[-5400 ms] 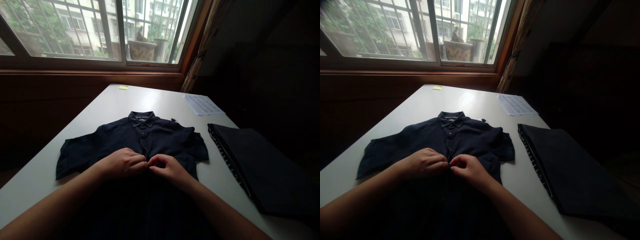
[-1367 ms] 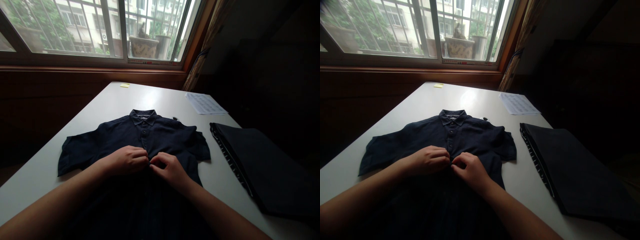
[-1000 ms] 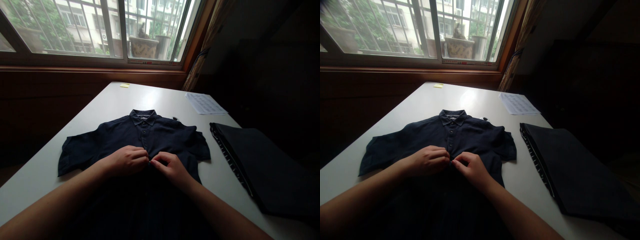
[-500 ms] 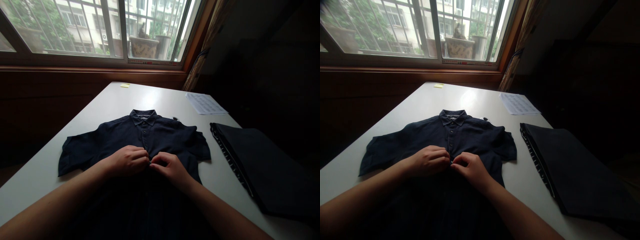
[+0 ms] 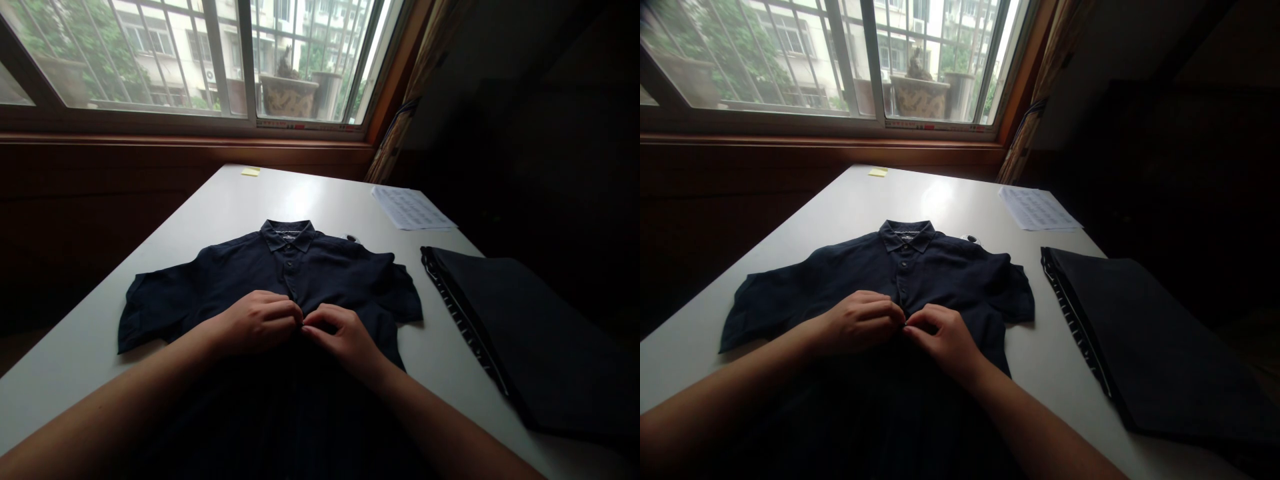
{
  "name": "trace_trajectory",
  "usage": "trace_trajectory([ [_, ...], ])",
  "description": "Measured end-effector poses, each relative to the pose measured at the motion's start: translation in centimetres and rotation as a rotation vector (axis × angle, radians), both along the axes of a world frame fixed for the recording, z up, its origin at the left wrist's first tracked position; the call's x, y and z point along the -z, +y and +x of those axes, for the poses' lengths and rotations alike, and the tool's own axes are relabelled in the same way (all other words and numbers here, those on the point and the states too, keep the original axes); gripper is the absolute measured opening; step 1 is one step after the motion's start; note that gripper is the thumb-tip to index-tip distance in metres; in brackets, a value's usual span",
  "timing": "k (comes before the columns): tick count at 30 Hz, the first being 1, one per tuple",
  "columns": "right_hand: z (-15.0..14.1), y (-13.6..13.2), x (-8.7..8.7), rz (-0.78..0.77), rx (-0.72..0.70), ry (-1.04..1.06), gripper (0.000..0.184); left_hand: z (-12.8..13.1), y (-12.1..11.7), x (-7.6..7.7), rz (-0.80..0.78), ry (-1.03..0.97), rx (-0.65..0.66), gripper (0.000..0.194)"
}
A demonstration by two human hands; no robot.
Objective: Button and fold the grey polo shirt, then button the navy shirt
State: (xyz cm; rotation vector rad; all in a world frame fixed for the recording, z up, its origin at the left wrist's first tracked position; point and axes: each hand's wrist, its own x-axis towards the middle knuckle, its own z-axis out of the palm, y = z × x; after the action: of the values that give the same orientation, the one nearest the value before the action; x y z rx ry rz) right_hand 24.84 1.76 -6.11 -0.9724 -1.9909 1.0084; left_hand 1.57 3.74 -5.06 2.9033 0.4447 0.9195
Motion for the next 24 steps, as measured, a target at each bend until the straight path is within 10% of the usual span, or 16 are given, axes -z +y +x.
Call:
trace_trajectory([
  [24,0.19,-0.11,-0.39,0.001,-0.011,-0.012,0.013,-0.28,0.12,-0.12,0.025,0.006,-0.03,0.011],
])
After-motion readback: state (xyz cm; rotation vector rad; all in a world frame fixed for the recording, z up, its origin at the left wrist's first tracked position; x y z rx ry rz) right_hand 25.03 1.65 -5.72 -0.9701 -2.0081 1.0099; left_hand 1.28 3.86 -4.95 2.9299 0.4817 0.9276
